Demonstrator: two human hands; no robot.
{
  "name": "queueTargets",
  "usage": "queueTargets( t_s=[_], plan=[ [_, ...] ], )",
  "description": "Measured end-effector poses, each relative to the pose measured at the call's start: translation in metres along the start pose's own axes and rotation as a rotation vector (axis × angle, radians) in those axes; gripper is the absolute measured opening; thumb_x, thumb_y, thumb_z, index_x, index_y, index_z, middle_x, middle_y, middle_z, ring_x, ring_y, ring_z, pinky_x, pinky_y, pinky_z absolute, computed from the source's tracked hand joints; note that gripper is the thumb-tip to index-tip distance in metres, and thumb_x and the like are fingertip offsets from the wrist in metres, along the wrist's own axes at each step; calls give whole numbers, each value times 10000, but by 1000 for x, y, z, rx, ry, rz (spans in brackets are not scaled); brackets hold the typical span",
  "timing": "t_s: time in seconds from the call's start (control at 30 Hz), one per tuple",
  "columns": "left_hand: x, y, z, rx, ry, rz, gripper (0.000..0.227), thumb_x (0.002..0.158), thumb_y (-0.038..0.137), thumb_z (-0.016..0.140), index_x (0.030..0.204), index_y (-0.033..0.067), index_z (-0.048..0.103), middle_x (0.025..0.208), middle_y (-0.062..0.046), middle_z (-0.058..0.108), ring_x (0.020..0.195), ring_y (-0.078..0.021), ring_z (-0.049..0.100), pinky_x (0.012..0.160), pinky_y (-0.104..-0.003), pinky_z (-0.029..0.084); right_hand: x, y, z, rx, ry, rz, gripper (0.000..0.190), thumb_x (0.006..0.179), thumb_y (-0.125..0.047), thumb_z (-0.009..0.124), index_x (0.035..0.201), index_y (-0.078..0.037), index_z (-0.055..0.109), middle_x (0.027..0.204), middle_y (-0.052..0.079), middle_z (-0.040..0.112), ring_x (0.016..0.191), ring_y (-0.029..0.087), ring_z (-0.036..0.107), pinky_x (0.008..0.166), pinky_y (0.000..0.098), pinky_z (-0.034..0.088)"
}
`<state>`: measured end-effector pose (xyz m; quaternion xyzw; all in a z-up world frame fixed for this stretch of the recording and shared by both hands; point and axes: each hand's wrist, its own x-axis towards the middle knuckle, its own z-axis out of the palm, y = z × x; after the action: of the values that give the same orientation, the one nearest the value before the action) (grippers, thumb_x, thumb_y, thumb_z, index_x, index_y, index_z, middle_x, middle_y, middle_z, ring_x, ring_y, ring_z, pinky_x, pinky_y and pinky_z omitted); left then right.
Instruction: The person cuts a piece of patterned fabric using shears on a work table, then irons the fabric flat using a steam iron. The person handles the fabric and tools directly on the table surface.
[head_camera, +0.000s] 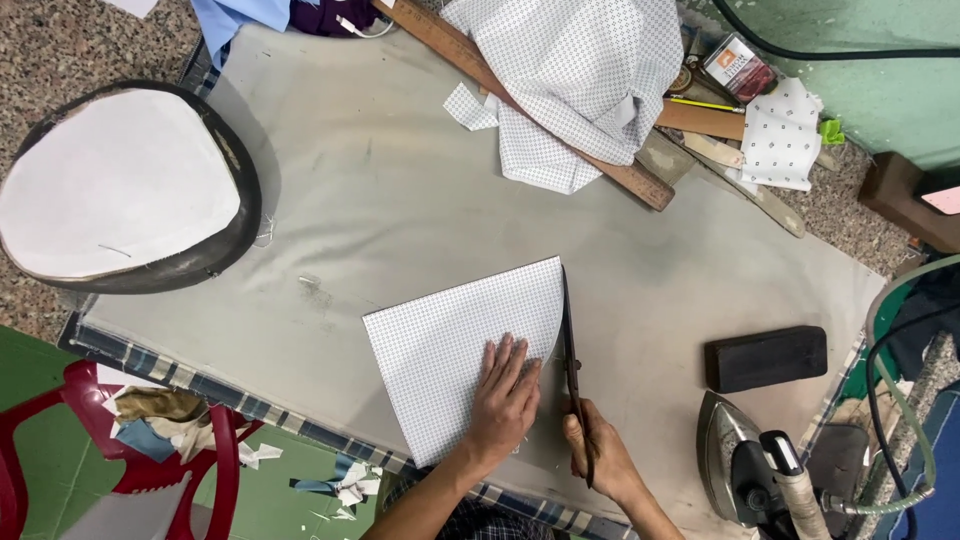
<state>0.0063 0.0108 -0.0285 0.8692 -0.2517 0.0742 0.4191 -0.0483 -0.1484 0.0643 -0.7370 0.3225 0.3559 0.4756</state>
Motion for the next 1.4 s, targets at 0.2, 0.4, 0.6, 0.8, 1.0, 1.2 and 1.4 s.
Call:
queueTargets(
  t_s=[0.2,0.4,0.6,0.8,1.0,1.2,1.4],
  plan=[
    [-2,0,1,5,-13,-8,394,921,64,759,1303,18,673,1474,-233,545,1438,-430,443,1232,-619,273,-2,-2,-7,26,-12,-1,609,871,-631,449,1118,-92,589,626,79,564,427,202,591,431,336,511],
    [1,0,-2,10,-21,1,347,938,64,742,1274,3,687,1461,-249,553,1430,-439,450,1232,-617,265,-2,4,-20,87,-131,-71,798,886,-612,409,1481,-82,446,544,52,539,472,172,589,444,311,511],
    [-2,-1,0,7,-60,-27,371,938,61,746,1300,25,676,1499,-229,515,1460,-422,417,1246,-605,239,-5,-17,-25,10,-81,-24,673,876,-629,399,1235,-91,585,544,79,564,448,195,605,451,326,505],
    [-3,-2,1,6,-40,-17,370,933,71,759,1291,20,681,1492,-229,523,1454,-418,424,1242,-605,252,-4,-17,-22,-46,-36,7,641,878,-634,407,1176,-101,601,651,82,575,447,206,601,459,332,522],
    [0,-1,1,14,-14,-11,317,920,66,759,1228,6,713,1442,-236,573,1432,-418,450,1241,-588,258,-5,-11,-26,55,-51,-65,617,905,-591,431,1189,-74,611,516,62,518,428,186,546,437,334,492],
    [-4,-3,5,60,-32,3,325,922,66,740,1242,28,706,1451,-222,573,1439,-405,453,1249,-577,231,-10,2,-18,88,39,-30,588,903,-601,433,1093,-70,602,502,91,535,409,214,567,418,342,471],
    [3,3,-3,57,14,37,273,919,22,725,1190,-9,723,1377,-247,628,1398,-433,495,1233,-588,278,-25,22,-27,67,-145,-87,694,912,-599,384,1315,-57,542,586,73,556,502,187,600,497,324,523]
  ],
)
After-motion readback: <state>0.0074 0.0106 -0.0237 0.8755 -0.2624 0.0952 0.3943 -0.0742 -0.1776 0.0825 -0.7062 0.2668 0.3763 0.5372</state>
